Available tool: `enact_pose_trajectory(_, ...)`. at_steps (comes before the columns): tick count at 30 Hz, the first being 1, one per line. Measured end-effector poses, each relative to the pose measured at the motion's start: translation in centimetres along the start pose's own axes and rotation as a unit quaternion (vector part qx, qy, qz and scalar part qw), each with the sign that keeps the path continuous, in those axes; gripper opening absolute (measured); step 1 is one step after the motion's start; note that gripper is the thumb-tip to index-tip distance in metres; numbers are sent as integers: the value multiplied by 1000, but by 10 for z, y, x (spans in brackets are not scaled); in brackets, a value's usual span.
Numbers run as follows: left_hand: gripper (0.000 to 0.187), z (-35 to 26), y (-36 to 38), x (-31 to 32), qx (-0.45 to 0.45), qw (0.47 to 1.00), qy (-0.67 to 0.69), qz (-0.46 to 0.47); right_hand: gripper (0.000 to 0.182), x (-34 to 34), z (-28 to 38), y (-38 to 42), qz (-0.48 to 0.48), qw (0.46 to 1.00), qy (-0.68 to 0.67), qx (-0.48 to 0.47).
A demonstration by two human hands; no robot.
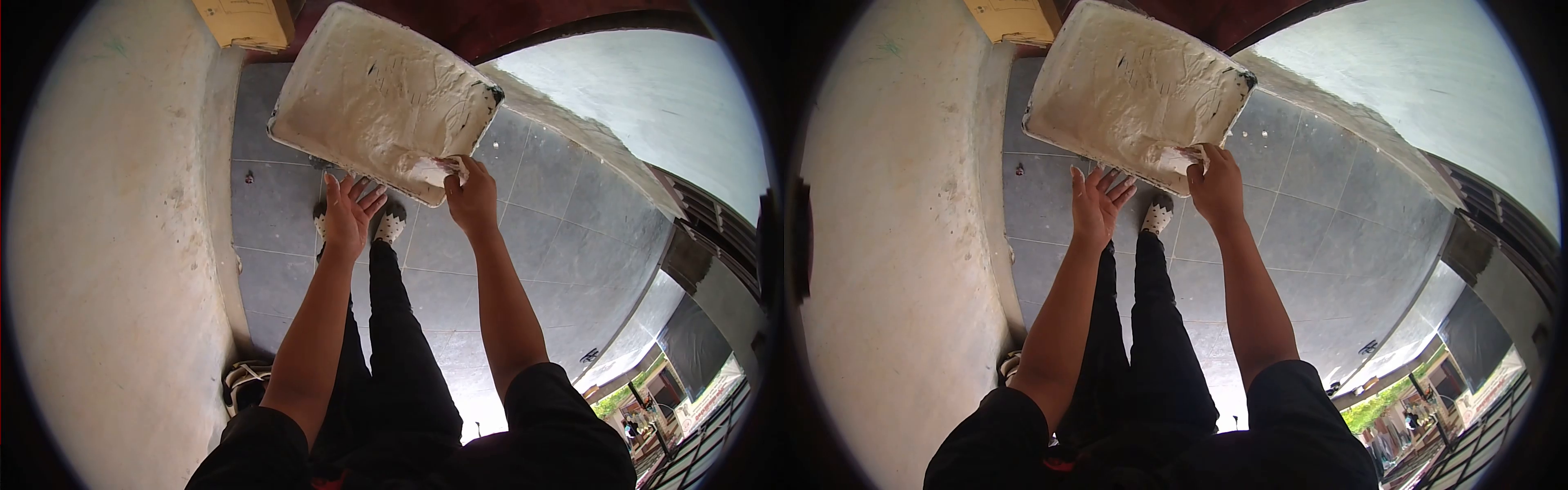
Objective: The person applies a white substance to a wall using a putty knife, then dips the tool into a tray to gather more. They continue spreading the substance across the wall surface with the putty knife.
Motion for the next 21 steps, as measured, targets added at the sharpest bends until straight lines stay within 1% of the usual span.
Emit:
enact_pose_trajectory(1,90,0,-1,-2,-3,1000,1,-7,37,1,-3,1,27,999,-19,32)
enact_pose_trajectory(2,90,0,-1,-2,-3,1000,0,-8,37,3,-4,3,28,999,-20,33)
enact_pose_trajectory(4,90,0,-2,0,-6,1000,4,-1,38,16,4,11,79,996,42,-20)
enact_pose_trajectory(6,90,1,1,1,-5,1000,0,4,37,15,6,9,73,995,57,-33)
enact_pose_trajectory(8,90,-1,1,2,1,1000,-4,6,32,0,14,1,4,998,7,-60)
enact_pose_trajectory(9,91,-1,1,2,1,1000,-9,9,32,-2,17,0,5,998,5,-61)
enact_pose_trajectory(11,91,-1,0,1,1,1000,-14,12,31,0,20,-1,52,998,0,-39)
enact_pose_trajectory(12,92,0,0,1,-2,1000,-12,9,31,2,19,0,51,998,1,-39)
enact_pose_trajectory(14,92,2,0,2,-6,1000,-9,5,31,19,25,6,93,988,58,-111)
enact_pose_trajectory(17,92,1,-1,1,-5,1000,-8,1,32,11,34,-5,76,989,40,-124)
enact_pose_trajectory(18,92,1,-1,1,-4,1000,-13,1,32,10,38,-7,78,988,38,-126)
enact_pose_trajectory(20,92,1,-1,-1,-4,1000,-17,-3,31,19,34,-5,137,985,49,-94)
enact_pose_trajectory(21,95,2,-1,-1,-4,1000,-21,6,31,19,31,-8,140,985,48,-93)
Point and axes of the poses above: each hand's wrist, its own y-axis away from the middle knuckle, its own x-axis out of the palm, z = x × y, the point moved 10 cm from there along -y, towards the middle knuckle, and after that the axes turned 13 degrees about -z, right-handed, at the moved point
